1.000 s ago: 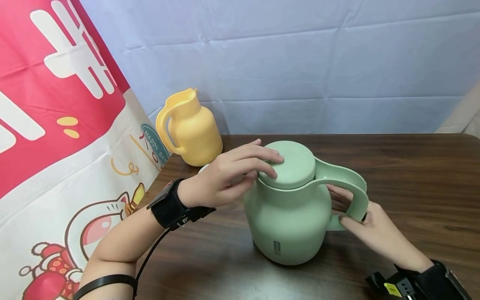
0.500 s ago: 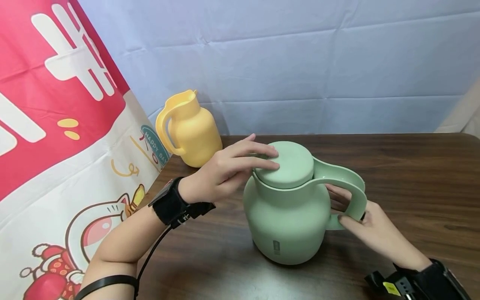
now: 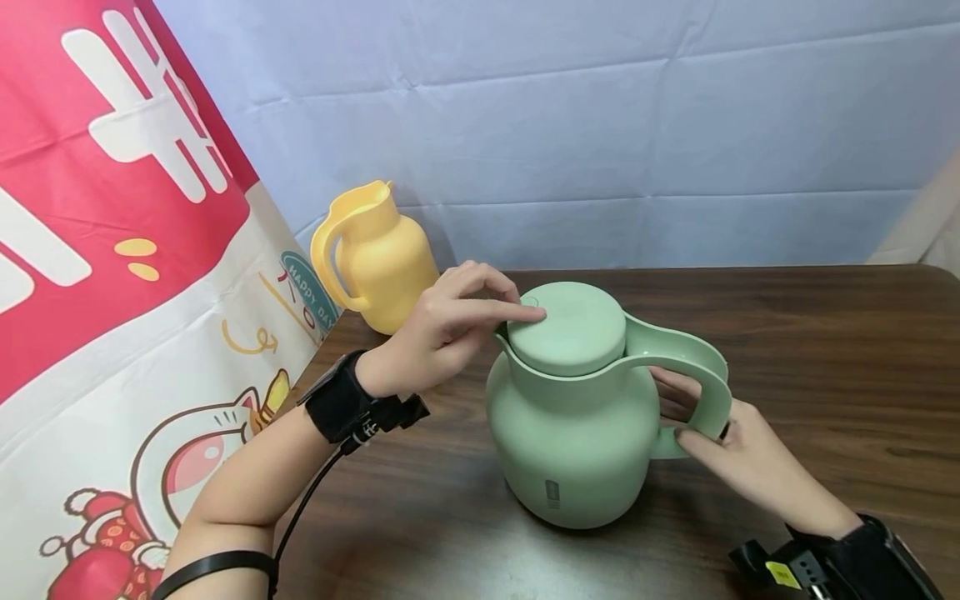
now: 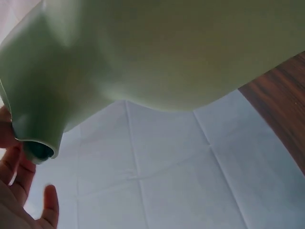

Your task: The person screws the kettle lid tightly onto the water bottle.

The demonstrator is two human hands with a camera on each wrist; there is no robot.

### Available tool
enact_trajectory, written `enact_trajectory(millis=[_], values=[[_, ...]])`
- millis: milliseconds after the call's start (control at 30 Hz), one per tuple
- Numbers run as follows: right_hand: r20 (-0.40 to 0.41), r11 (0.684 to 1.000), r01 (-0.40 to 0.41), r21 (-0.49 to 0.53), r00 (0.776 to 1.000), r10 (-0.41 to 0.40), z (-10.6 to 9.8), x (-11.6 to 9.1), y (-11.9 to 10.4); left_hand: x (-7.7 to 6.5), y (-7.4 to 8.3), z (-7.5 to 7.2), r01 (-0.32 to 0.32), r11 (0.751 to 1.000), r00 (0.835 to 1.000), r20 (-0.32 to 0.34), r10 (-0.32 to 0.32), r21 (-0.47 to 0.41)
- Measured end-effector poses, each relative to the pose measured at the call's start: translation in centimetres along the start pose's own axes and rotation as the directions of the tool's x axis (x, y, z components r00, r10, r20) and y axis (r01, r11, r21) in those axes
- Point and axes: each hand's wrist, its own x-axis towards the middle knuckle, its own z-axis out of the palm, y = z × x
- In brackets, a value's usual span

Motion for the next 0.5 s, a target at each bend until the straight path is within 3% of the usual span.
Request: enact_trajectory(millis=[233,500], values=[[0.003,1.000,-0.007,-0.001,1.000,0.007,0.0,-0.1,0.1,0.1,1.0,-0.2,0.073,0.989,0.997,-0.014,-0.072,0.132],[-0.006,0.999,-0.021,-0.035,1.000,0.020,-0.3,-0.2,0.5,0.7,3.0,0.5,0.137,0.935,0.984,0.060,-0.165,0.327]])
